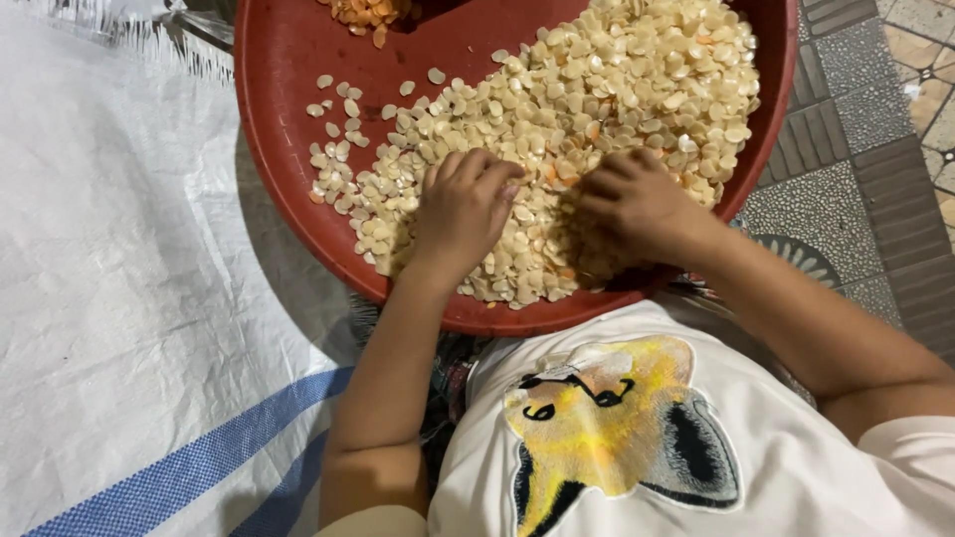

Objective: Sorting crackers by hand to remove discolored or specific pieces from a large batch

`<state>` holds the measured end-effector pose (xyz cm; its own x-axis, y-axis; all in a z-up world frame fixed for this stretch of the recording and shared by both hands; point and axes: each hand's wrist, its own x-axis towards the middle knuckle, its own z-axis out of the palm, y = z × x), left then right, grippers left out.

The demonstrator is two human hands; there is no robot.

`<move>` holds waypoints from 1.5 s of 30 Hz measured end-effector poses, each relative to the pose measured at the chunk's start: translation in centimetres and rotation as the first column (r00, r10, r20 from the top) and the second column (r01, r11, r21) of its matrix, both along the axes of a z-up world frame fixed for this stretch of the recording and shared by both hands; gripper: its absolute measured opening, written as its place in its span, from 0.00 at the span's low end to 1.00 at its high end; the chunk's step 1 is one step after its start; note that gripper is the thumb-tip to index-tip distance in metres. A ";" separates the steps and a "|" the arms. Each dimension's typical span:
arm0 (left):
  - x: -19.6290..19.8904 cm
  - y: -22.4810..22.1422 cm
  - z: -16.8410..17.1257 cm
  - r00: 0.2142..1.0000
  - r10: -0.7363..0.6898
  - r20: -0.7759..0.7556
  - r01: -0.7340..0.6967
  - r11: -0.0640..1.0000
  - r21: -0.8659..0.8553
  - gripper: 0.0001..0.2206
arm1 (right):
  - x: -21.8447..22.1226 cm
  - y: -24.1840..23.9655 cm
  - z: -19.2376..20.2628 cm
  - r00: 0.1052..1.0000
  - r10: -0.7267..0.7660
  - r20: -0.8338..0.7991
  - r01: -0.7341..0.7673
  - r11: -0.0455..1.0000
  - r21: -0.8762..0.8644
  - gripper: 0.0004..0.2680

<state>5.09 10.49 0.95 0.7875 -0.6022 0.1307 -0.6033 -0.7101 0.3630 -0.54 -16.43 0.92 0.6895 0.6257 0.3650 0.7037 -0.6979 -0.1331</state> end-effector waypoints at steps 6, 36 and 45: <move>0.0 -4.2 -2.0 0.992 -0.069 0.103 0.070 0.998 0.001 0.07 | 1.3 -5.9 -0.9 0.969 -0.242 -0.050 0.235 0.965 -0.113 0.11; -0.3 -3.6 0.2 0.987 0.141 -0.075 -0.152 0.973 -0.176 0.03 | 2.6 -3.6 1.2 0.903 -0.279 -0.327 0.408 0.796 0.448 0.05; -1.0 -4.9 3.1 0.352 -0.636 -0.687 -0.871 0.047 -0.489 0.13 | 4.0 -0.9 2.3 0.913 -0.406 -0.045 0.378 0.881 -0.284 0.07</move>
